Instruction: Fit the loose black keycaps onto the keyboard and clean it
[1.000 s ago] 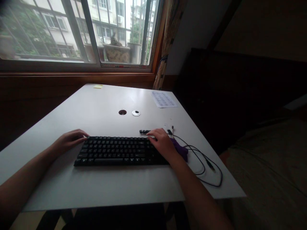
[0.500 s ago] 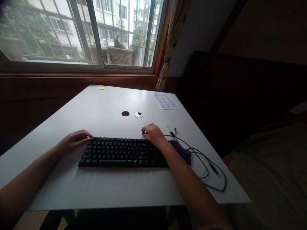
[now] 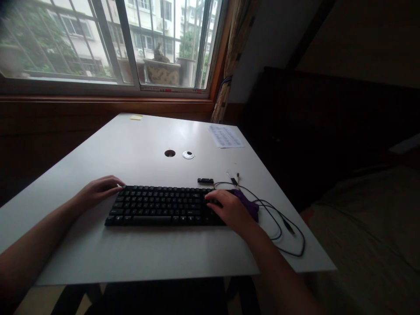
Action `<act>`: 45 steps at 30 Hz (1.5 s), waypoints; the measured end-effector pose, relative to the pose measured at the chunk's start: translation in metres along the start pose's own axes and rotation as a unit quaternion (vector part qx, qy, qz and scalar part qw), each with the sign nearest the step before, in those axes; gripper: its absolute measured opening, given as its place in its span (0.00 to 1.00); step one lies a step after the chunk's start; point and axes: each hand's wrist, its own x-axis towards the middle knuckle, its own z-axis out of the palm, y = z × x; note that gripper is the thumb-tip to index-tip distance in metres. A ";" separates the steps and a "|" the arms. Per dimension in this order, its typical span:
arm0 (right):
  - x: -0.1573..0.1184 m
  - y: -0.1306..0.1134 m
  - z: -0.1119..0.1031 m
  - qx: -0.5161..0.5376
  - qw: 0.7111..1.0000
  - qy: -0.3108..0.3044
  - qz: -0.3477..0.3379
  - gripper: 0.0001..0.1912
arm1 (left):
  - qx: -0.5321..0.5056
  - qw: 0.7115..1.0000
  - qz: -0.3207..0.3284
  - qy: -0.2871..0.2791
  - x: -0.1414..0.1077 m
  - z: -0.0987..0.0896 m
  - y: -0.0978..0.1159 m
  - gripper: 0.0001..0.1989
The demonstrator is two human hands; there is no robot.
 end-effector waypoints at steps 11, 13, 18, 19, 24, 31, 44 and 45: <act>-0.057 -0.008 0.007 -0.017 1.000 0.017 -0.007 0.10 | 0.003 1.000 -0.009 0.010 0.000 0.000 0.003 0.18; -0.057 -0.008 0.009 -0.022 0.999 0.025 -0.014 0.09 | 0.008 1.000 -0.010 0.012 0.000 -0.001 0.004 0.19; -0.058 -0.008 0.014 -0.037 0.998 0.040 -0.026 0.09 | 0.007 1.000 -0.007 0.009 0.000 -0.001 0.005 0.19; -0.058 -0.008 0.015 -0.039 0.998 0.041 -0.029 0.09 | 0.006 1.000 -0.005 0.009 0.000 0.000 0.005 0.19; -0.062 -0.007 0.019 -0.054 0.997 0.035 -0.052 0.12 | 0.009 1.000 -0.003 0.010 0.001 0.000 0.003 0.19; -0.076 -0.001 0.019 -0.065 0.994 0.058 -0.060 0.18 | 0.011 1.000 -0.002 0.005 -0.001 0.001 0.000 0.17; -0.086 0.007 0.013 -0.126 0.990 0.010 -0.069 0.28 | 0.004 1.000 -0.002 0.008 -0.002 0.000 0.001 0.17; -0.086 0.007 0.014 -0.128 0.989 0.006 -0.070 0.28 | 0.005 1.000 -0.003 0.009 -0.002 0.000 0.001 0.17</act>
